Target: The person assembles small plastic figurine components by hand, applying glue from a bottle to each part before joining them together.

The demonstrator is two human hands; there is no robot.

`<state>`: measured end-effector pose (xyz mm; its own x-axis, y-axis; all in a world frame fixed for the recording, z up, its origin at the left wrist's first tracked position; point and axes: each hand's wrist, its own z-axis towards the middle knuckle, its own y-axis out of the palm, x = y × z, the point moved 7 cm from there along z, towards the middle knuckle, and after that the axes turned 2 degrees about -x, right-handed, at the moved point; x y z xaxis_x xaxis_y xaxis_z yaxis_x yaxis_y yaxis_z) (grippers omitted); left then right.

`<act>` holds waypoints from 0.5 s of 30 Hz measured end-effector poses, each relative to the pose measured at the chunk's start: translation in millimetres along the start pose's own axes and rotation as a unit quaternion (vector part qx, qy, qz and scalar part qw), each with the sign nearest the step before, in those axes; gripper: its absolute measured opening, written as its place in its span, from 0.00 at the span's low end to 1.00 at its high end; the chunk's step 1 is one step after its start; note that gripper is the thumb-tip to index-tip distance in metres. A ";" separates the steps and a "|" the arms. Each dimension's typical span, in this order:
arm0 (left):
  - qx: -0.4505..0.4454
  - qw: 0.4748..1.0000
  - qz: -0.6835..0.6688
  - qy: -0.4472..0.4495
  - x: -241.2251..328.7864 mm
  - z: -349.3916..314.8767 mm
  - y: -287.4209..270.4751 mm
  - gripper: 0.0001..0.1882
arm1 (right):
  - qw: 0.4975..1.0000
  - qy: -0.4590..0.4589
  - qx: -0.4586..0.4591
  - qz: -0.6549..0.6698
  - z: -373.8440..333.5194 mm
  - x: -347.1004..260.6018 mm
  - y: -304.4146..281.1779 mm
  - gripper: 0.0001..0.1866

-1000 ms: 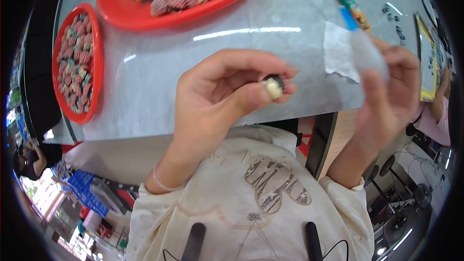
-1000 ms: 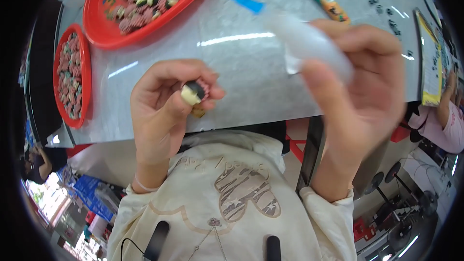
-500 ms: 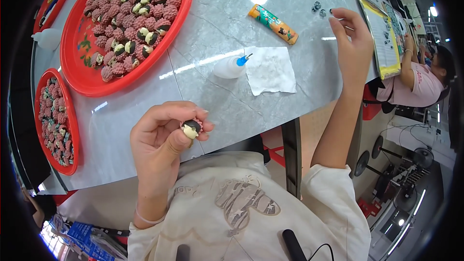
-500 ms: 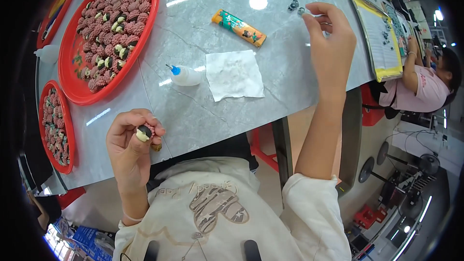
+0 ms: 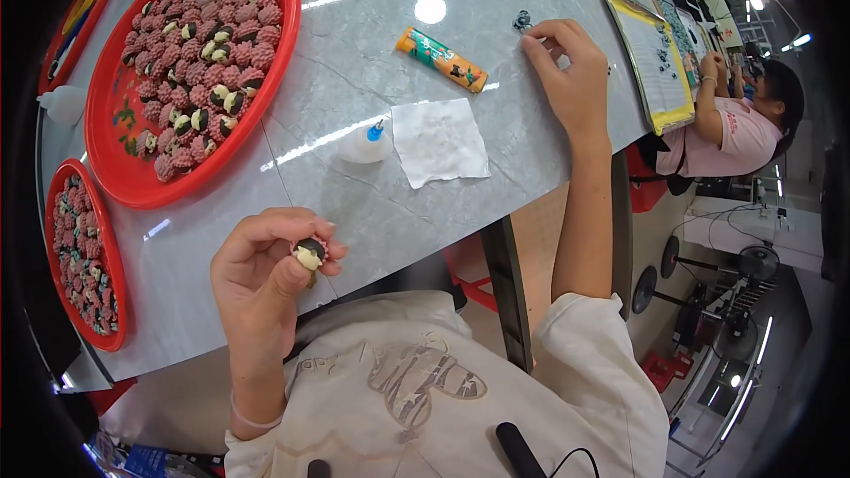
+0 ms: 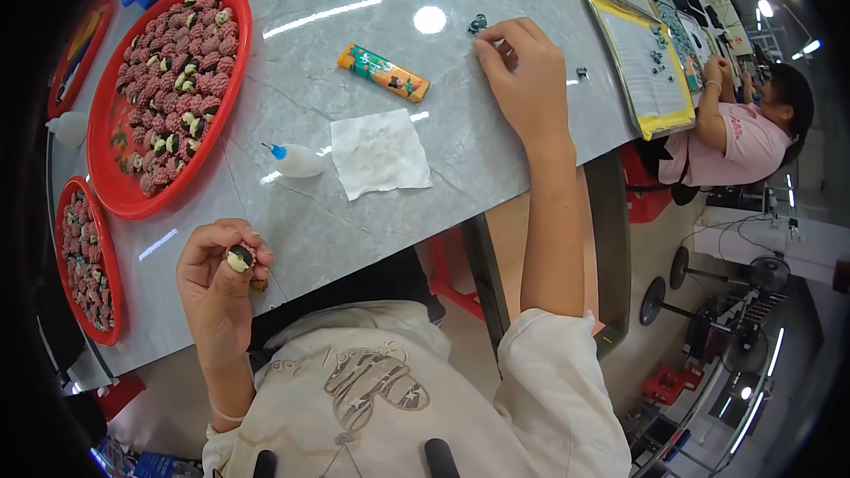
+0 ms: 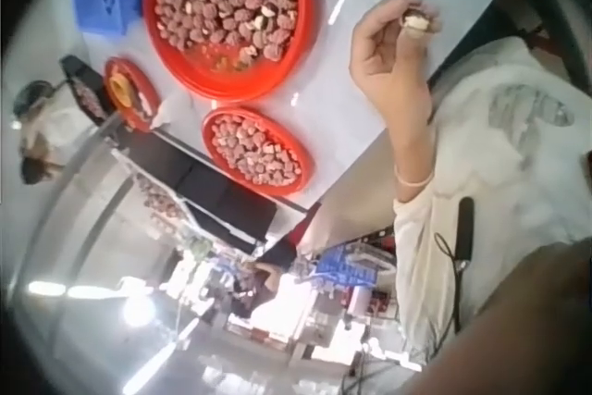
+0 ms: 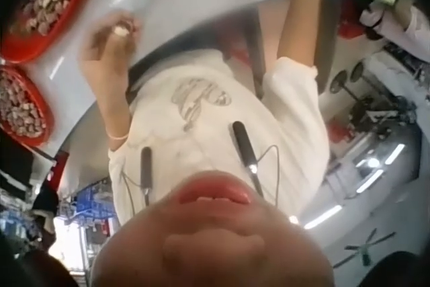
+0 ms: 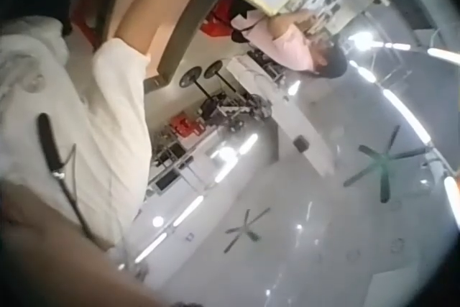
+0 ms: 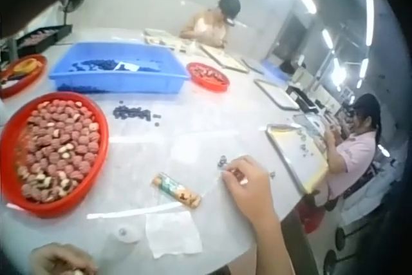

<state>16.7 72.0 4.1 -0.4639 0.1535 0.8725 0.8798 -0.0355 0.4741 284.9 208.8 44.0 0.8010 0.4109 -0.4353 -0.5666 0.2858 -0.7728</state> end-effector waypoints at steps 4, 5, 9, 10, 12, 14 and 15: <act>-0.007 1.000 -0.005 -0.005 -0.1 0.8 1.5 0.14 | 0.998 0.017 0.048 -0.023 7.5 7.3 -2.6 0.06; -0.010 1.000 -0.007 -0.003 -0.3 0.5 2.2 0.14 | 0.998 0.002 0.050 -0.028 9.3 6.6 -1.7 0.06; -0.009 1.000 -0.011 0.002 0.4 -1.1 1.7 0.14 | 0.999 0.033 0.002 -0.036 9.8 9.2 1.6 0.06; -0.010 1.000 -0.011 0.003 0.8 -1.3 1.6 0.14 | 0.998 0.047 0.004 -0.034 6.7 6.8 -0.9 0.07; -0.006 1.000 -0.010 0.003 2.1 -4.1 0.1 0.14 | 0.998 0.056 0.004 -0.030 0.7 -3.4 -2.8 0.07; -0.001 1.000 -0.010 0.002 2.4 -6.7 -2.4 0.14 | 0.954 0.181 0.023 0.236 -14.4 -3.6 -4.3 0.08; -0.008 1.000 -0.018 0.001 0.7 -5.8 -2.9 0.14 | 0.955 0.182 0.021 0.234 -20.3 -9.6 -7.8 0.08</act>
<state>13.2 66.5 4.1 -0.4947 0.1534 0.8554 0.8613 -0.0452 0.5061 285.5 185.0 44.8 0.4678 0.1767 -0.8660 -0.8801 0.1830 -0.4381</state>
